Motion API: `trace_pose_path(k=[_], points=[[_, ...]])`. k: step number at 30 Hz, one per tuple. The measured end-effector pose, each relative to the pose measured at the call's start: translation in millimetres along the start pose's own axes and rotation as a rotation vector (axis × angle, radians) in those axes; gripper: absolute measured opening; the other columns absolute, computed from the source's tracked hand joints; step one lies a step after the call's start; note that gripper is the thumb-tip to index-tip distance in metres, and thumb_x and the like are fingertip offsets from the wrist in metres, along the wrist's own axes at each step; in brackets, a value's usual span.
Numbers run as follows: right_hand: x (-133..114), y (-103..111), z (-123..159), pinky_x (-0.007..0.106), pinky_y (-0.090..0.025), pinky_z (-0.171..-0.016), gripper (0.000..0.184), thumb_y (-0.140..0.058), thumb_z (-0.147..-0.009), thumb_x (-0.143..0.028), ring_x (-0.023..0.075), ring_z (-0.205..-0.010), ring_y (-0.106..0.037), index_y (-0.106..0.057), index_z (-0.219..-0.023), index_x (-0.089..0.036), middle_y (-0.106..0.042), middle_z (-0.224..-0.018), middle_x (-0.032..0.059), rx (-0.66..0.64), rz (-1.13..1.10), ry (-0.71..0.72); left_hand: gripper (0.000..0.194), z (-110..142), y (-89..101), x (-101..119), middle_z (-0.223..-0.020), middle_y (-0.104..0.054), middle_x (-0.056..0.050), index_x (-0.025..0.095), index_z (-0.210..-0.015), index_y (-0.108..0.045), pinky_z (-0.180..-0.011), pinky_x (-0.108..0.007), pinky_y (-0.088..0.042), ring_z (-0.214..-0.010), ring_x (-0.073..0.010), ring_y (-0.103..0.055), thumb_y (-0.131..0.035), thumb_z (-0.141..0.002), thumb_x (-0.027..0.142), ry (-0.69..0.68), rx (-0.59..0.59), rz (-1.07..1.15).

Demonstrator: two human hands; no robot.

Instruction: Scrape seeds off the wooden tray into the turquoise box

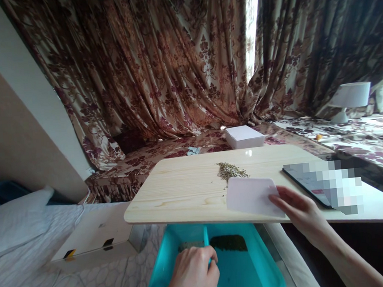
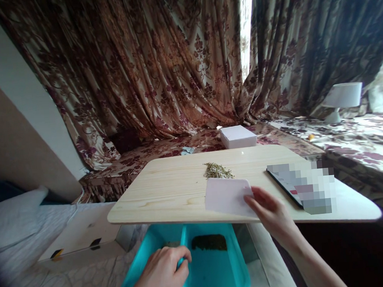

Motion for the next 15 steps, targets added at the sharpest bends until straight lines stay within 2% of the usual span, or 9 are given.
trace_pose_path(k=[2, 3, 9, 15], points=[[-4, 6, -8, 0.034, -0.059, -0.068, 0.046, -0.078, -0.056, -0.057, 0.026, -0.077, -0.071, -0.071, -0.084, -0.021, -0.076, -0.083, 0.0091, 0.094, -0.019, 0.044, 0.033, 0, -0.3, 0, -0.1, -0.069, -0.001, 0.027, -0.098, -0.069, -0.089, -0.029, -0.04, -0.1, -0.0209, -0.059, -0.041, -0.083, 0.018, 0.011, -0.009, -0.008], [-4, 4, -12, 0.035, -0.059, -0.069, 0.047, -0.077, -0.057, -0.057, 0.026, -0.077, -0.072, -0.07, -0.085, -0.021, -0.076, -0.082, 0.009, 0.102, -0.014, 0.055, 0.033, 0, -0.4, 0, -0.101, -0.069, -0.001, 0.027, -0.098, -0.069, -0.09, -0.029, -0.04, -0.101, -0.0209, -0.059, -0.041, -0.083, 0.018, 0.015, -0.013, -0.011], [-1, -23, -26, 0.034, -0.058, -0.069, 0.043, -0.073, -0.061, -0.058, 0.0232, -0.073, -0.071, -0.064, -0.083, -0.022, -0.075, -0.076, 0.0066, 0.023, 0.006, 0.08, 0.033, 1, 2.2, 0, -0.101, -0.069, -0.001, 0.027, -0.099, -0.069, -0.091, -0.029, -0.039, -0.101, -0.0207, -0.059, -0.041, -0.084, 0.017, 0.025, -0.014, -0.003], [-2, -31, -17, 0.033, -0.057, -0.069, 0.04, -0.074, -0.061, -0.056, 0.0237, -0.075, -0.07, -0.066, -0.08, -0.021, -0.074, -0.077, 0.0067, -0.025, 0.046, 0.05, 0.031, 2, 3.0, -3, -0.1, -0.069, -0.001, 0.028, -0.098, -0.069, -0.09, -0.03, -0.04, -0.1, -0.021, -0.059, -0.042, -0.085, 0.018, 0.025, -0.016, 0.005]])
Point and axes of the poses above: each hand's wrist, its own z-axis away from the middle knuckle, its own y-axis out of the back of the hand, x = y × z, the point moved 10 cm from there along -z, towards the middle knuckle
